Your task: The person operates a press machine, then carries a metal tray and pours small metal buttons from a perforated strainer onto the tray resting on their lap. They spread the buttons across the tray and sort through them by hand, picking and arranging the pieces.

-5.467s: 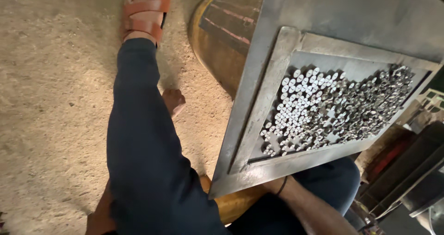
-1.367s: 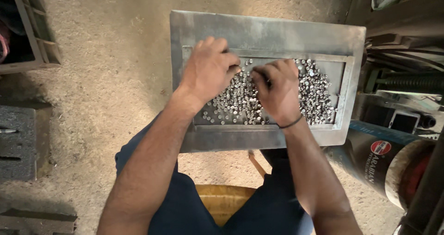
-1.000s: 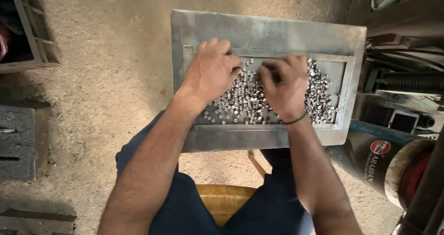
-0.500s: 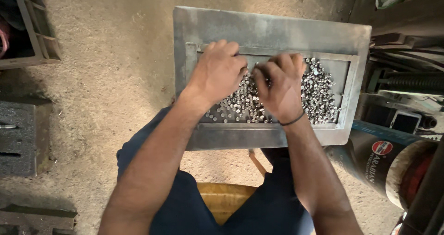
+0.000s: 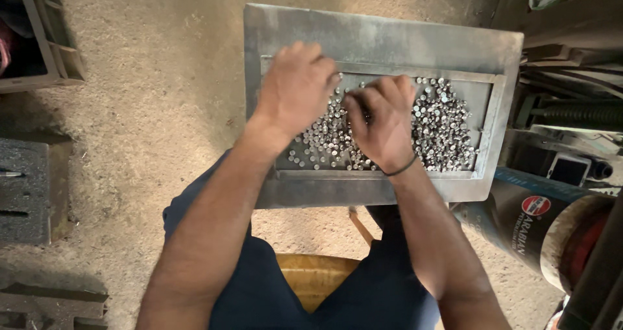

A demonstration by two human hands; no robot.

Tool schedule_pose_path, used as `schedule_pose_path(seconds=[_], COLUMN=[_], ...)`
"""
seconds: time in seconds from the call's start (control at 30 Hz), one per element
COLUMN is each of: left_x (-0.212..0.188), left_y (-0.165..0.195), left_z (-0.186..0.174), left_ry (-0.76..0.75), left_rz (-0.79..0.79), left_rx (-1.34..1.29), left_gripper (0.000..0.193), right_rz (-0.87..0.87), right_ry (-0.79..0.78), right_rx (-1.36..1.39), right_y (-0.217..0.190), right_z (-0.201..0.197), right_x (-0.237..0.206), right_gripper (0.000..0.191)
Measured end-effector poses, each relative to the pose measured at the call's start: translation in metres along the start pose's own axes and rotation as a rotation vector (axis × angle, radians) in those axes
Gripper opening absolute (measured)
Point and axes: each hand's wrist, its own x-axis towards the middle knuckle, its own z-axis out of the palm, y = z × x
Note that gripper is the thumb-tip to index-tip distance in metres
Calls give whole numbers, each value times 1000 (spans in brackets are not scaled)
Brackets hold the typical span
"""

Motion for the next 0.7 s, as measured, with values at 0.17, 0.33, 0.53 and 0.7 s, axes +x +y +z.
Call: schedule_pose_path(seconds=[0.17,0.33,0.53,0.7], left_x=[-1,0,-3,-2], left_y=[-5,1,2,5], left_z=[-13,-10,-4,-3], left_ry=[10,-70,-46,-35], left_rz=[-23,32,79,92], left_rx=[-53,-68,-6,77], left_gripper=[12,8,4,5], right_rz=[115,171,-24,82], right_ry=[54,60,-2,28], right_rx=[-68,-68,28,-91], right_y=[10,12,-6,-5], right_z=[2,-3,5,7], right_x=[-1,0,-1,4], right_gripper=[5,6,10,6])
